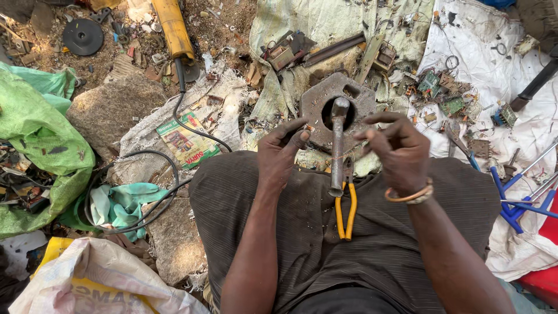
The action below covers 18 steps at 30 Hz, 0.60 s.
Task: The person sits cross-legged and uses a hammer and pliers to strip copper wire from small electronic components. The person repeatedly strikes the components on a metal block and pulls out the wire with pliers.
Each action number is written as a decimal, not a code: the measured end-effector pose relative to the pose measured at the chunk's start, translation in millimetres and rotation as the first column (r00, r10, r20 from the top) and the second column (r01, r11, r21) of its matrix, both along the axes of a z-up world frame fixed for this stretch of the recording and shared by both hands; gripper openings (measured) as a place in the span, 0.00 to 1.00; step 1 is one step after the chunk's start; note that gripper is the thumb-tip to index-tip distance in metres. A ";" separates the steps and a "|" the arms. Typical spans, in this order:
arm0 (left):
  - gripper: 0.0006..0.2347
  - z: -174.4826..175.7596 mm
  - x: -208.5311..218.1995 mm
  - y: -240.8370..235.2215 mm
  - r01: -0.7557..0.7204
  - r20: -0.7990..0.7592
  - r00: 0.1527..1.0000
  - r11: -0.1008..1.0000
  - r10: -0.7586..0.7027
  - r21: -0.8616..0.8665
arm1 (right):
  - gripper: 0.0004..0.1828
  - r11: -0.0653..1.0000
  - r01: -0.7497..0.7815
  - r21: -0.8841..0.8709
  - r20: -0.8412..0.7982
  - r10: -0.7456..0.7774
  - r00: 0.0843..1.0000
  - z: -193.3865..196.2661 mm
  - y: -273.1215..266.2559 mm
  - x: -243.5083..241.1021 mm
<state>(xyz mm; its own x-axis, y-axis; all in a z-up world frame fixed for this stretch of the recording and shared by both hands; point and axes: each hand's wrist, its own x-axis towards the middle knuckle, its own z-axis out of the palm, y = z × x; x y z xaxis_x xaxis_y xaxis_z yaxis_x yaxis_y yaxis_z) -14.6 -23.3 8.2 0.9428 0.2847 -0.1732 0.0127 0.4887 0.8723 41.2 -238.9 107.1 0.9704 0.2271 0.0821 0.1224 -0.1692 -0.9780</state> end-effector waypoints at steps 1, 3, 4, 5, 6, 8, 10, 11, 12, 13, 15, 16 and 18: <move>0.14 0.3 -0.4 -1.1 0.003 0.006 1.000 0.999 -0.003 -0.040 | 0.11 0.999 -0.020 -0.028 0.004 0.020 1.000 -2.1 14.0 -0.8; 0.14 0.9 -1.7 -1.5 0.014 0.037 0.999 1.000 -0.014 -0.001 | 0.10 0.994 -0.062 -0.086 0.004 0.063 0.998 -6.0 35.9 -4.0; 0.14 1.5 -3.4 -1.1 0.018 0.050 0.999 1.000 -0.019 0.018 | 0.09 0.984 -0.099 -0.149 -0.033 0.095 0.995 -8.2 43.8 -7.3; 0.14 2.9 -4.1 -2.0 0.018 0.049 0.999 0.999 -0.019 0.029 | 0.11 0.967 -0.137 -0.214 -0.070 0.124 0.990 -9.0 48.6 -10.0; 0.14 5.1 -4.8 -2.6 0.017 0.048 0.999 0.999 -0.019 0.041 | 0.15 0.945 -0.175 -0.276 -0.108 0.151 0.983 -9.5 51.7 -12.5; 0.14 10.8 -3.2 -2.4 0.024 0.046 0.999 0.997 -0.027 0.075 | 0.15 0.870 -0.273 -0.410 -0.090 0.259 0.962 -10.2 54.9 -14.6; 0.14 17.3 -4.4 -2.6 0.041 0.032 0.998 0.992 -0.045 0.119 | 0.15 0.820 -0.303 -0.486 -0.072 0.308 0.949 -11.8 54.6 -16.3; 0.14 20.4 -6.1 -2.8 0.066 0.026 0.997 0.988 -0.070 0.139 | 0.14 0.818 -0.288 -0.498 -0.057 0.301 0.952 -12.8 53.1 -17.4; 0.15 23.4 -7.4 -3.1 0.091 0.019 0.995 0.983 -0.095 0.159 | 0.14 0.815 -0.274 -0.511 -0.041 0.295 0.955 -13.5 51.0 -17.1; 0.16 26.5 -7.1 -2.8 0.116 0.015 0.993 0.977 -0.121 0.181 | 0.15 0.789 -0.277 -0.548 -0.053 0.298 0.953 -13.6 49.0 -14.9; 0.15 32.4 -6.1 -3.5 0.091 0.035 0.994 0.955 -0.105 0.282 | 0.19 0.732 -0.283 -0.620 -0.076 0.303 0.950 -12.5 44.5 -9.4; 0.14 34.7 -5.2 -4.3 0.077 0.046 0.994 0.940 -0.098 0.332 | 0.16 0.685 -0.261 -0.680 -0.022 0.337 0.941 -11.5 42.1 -7.0; 0.13 37.5 -5.2 -5.7 0.019 0.039 0.998 0.846 -0.047 0.533 | 0.13 0.583 -0.204 -0.786 0.074 0.417 0.906 -10.3 38.8 -3.5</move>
<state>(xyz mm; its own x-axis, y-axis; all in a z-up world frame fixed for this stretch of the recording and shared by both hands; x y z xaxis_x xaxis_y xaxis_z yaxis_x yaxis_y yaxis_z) -19.9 -29.0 45.7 0.9565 0.2887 0.0421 -0.0285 -0.0510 0.9983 37.7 -200.1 96.8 0.8021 0.5945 -0.0564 0.5085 -0.7295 -0.4575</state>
